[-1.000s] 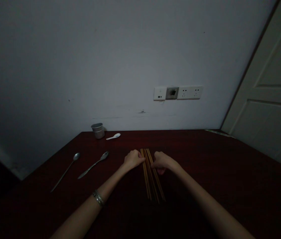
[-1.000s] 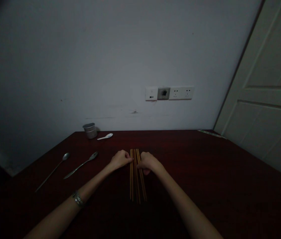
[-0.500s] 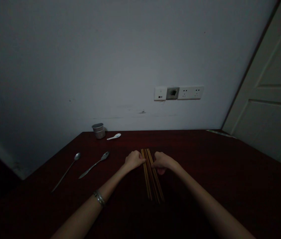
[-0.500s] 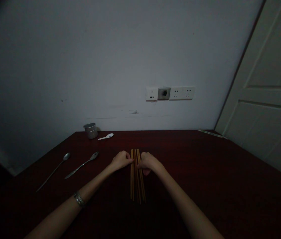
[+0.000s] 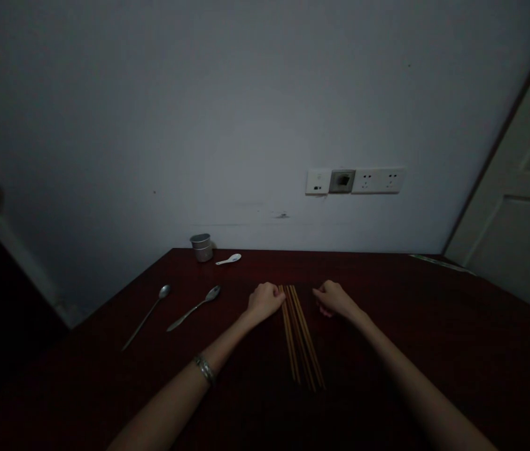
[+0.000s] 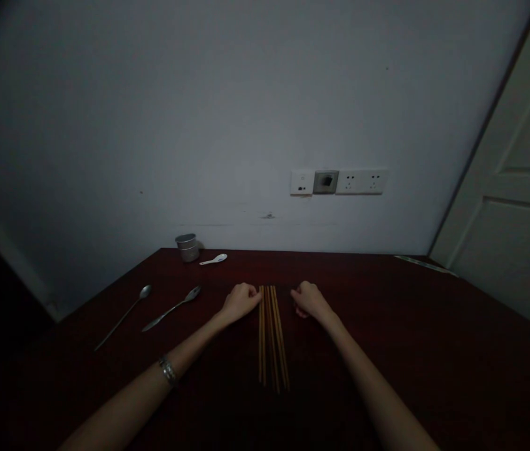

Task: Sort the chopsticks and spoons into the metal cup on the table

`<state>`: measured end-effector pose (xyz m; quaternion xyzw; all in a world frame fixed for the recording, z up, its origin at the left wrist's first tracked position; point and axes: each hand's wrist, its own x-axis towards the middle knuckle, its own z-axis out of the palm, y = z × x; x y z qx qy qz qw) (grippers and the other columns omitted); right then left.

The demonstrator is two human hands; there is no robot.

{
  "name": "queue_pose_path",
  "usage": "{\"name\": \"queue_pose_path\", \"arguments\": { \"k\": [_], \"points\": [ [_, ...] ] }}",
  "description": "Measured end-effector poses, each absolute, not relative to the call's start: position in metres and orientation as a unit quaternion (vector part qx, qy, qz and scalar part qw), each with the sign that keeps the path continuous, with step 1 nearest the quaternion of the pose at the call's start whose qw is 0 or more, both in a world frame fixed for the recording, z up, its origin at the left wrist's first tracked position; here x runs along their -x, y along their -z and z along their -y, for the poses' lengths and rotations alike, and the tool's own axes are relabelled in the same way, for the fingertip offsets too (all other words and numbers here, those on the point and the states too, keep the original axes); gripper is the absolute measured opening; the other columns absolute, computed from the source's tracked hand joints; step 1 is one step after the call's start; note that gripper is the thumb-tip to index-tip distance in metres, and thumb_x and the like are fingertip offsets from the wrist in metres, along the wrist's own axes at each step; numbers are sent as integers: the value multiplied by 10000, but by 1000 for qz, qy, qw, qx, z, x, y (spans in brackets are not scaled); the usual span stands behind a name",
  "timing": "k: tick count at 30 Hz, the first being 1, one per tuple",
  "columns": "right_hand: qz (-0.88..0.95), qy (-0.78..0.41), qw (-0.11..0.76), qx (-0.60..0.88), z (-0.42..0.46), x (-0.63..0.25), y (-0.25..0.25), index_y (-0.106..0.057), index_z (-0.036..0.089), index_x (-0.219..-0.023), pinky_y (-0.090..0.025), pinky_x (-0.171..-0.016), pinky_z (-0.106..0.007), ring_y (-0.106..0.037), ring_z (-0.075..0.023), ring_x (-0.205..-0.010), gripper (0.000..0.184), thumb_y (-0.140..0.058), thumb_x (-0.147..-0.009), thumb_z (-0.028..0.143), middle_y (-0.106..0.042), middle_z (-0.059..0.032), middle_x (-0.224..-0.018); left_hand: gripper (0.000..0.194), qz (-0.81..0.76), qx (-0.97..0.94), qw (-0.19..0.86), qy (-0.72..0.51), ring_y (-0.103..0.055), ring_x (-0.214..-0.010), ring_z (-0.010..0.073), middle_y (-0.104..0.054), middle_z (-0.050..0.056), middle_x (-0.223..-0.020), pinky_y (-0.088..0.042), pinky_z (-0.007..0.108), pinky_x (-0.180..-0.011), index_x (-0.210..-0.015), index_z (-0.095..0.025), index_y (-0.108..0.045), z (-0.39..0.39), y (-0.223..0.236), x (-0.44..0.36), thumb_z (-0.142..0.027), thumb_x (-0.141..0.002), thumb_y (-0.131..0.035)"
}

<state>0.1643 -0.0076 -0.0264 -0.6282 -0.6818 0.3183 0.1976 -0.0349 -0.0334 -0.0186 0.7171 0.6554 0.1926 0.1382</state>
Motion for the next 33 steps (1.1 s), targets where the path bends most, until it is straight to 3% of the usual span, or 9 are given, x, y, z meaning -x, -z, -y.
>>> {"name": "queue_pose_path", "arguments": {
  "k": [5, 11, 20, 27, 33],
  "points": [
    [677, -289, 280, 616, -2, -180, 50, -501, 155, -529, -351, -322, -165, -490, -93, -338, 381, -370, -809, 377, -540, -11, -419, 246, -646, -713, 113, -247, -591, -730, 164, -661, 53, -829, -399, 234, -618, -782, -192, -652, 32, 3, 42, -351, -766, -465],
    [635, -294, 370, 611, -2, -185, 58, -536, 153, -599, -341, -317, -164, -491, -96, -374, 391, -357, -790, 443, -534, -1, -456, 219, -615, -717, 119, -305, -580, -687, 138, -656, 54, -770, -405, 211, -606, -822, -148, -661, 26, -28, 70, -236, -725, -485],
    [641, -295, 394, 590, -1, -187, 61, -528, 154, -591, -355, -350, -182, -486, -102, -388, 399, -366, -780, 467, -521, -8, -467, 173, -661, -687, 122, -276, -535, -553, 118, -608, 32, -598, -356, 196, -512, -716, -104, -660, 45, -46, 171, -175, -671, -509],
    [658, -265, 386, 590, 1, -189, 64, -548, 164, -574, -366, -392, -207, -505, -121, -399, 407, -369, -766, 475, -541, -20, -458, 173, -700, -684, 132, -158, -569, -637, 135, -642, 19, -674, -339, 193, -518, -667, -157, -672, 68, -26, 239, -308, -629, -596],
    [664, -252, 393, 584, 4, -188, 62, -563, 157, -571, -377, -420, -216, -512, -129, -408, 408, -385, -757, 473, -553, -25, -456, 170, -712, -676, 121, -147, -582, -698, 143, -657, 4, -710, -350, 184, -566, -659, -190, -671, 73, -9, 251, -344, -626, -608]
  ]
}}
